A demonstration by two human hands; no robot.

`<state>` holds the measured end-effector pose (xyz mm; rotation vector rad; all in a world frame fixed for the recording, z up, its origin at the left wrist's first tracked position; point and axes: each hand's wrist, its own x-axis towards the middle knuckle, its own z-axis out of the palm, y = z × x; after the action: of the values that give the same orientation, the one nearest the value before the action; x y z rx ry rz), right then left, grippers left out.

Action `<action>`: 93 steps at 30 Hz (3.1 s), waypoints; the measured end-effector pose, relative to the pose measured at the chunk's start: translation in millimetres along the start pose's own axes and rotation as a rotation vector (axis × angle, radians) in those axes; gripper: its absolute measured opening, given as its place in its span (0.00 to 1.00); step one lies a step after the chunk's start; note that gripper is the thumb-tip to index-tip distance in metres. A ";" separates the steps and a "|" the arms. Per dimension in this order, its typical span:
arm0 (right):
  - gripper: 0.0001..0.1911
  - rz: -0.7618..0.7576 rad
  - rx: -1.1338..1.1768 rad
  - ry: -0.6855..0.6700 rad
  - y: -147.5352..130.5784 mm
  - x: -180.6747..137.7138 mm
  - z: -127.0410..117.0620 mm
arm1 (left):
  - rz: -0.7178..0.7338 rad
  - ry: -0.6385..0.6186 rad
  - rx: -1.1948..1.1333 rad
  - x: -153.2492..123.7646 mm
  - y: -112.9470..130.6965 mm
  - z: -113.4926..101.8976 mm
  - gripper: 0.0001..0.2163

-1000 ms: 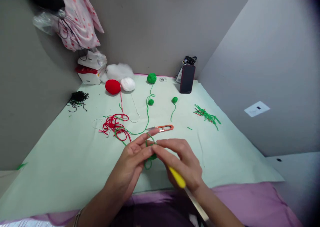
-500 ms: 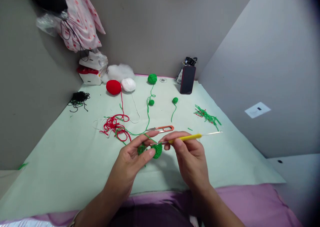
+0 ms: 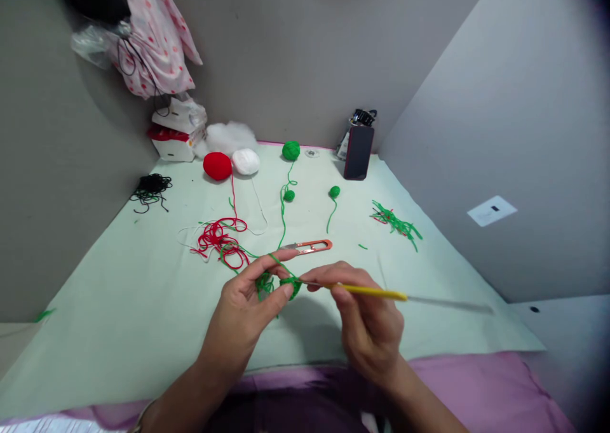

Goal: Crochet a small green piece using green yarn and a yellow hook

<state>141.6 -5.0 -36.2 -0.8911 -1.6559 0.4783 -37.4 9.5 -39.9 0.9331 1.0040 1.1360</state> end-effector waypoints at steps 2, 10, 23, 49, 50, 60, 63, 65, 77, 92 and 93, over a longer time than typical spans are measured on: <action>0.12 -0.162 -0.097 -0.038 0.9 -2.3 1.0 | 0.044 0.045 0.059 -0.2 0.0 0.8 0.13; 0.12 -0.248 -0.129 -0.050 4.1 1.6 3.4 | 0.231 0.153 0.194 -2.2 0.8 2.8 0.05; 0.14 -0.081 -0.028 0.069 1.3 -3.1 -0.2 | -0.277 -0.057 -0.402 3.8 3.6 1.4 0.23; 0.11 0.143 0.212 0.153 7.7 -2.1 1.5 | -0.274 -0.083 -0.402 8.3 4.3 2.1 0.18; 0.10 0.198 0.288 0.164 6.9 -0.7 1.8 | -0.245 -0.066 -0.363 7.1 4.3 2.2 0.19; 0.07 0.368 0.460 0.146 9.9 0.8 7.4 | -0.123 -0.124 -0.184 -1.9 0.5 2.8 0.16; 0.09 0.426 0.545 0.136 12.3 0.1 5.7 | -0.098 -0.101 -0.135 -0.5 2.3 1.2 0.16; 0.10 0.436 0.569 0.128 12.3 0.1 5.6 | -0.085 -0.093 -0.103 0.8 2.8 0.4 0.16; 0.15 -0.277 -0.318 -0.103 -1.9 -4.6 0.6 | 0.014 0.044 0.002 -3.1 1.4 2.4 0.21; 0.09 0.206 0.327 0.094 2.8 3.6 7.9 | -0.170 -0.115 -0.255 -0.5 7.9 5.5 0.22; 0.09 0.209 0.321 0.100 2.1 3.3 8.7 | -0.163 -0.097 -0.255 -0.7 7.9 6.8 0.23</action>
<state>133.7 0.0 -38.0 -0.8358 -1.3528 0.8054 -33.1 9.7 -30.4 0.6830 0.8186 1.0434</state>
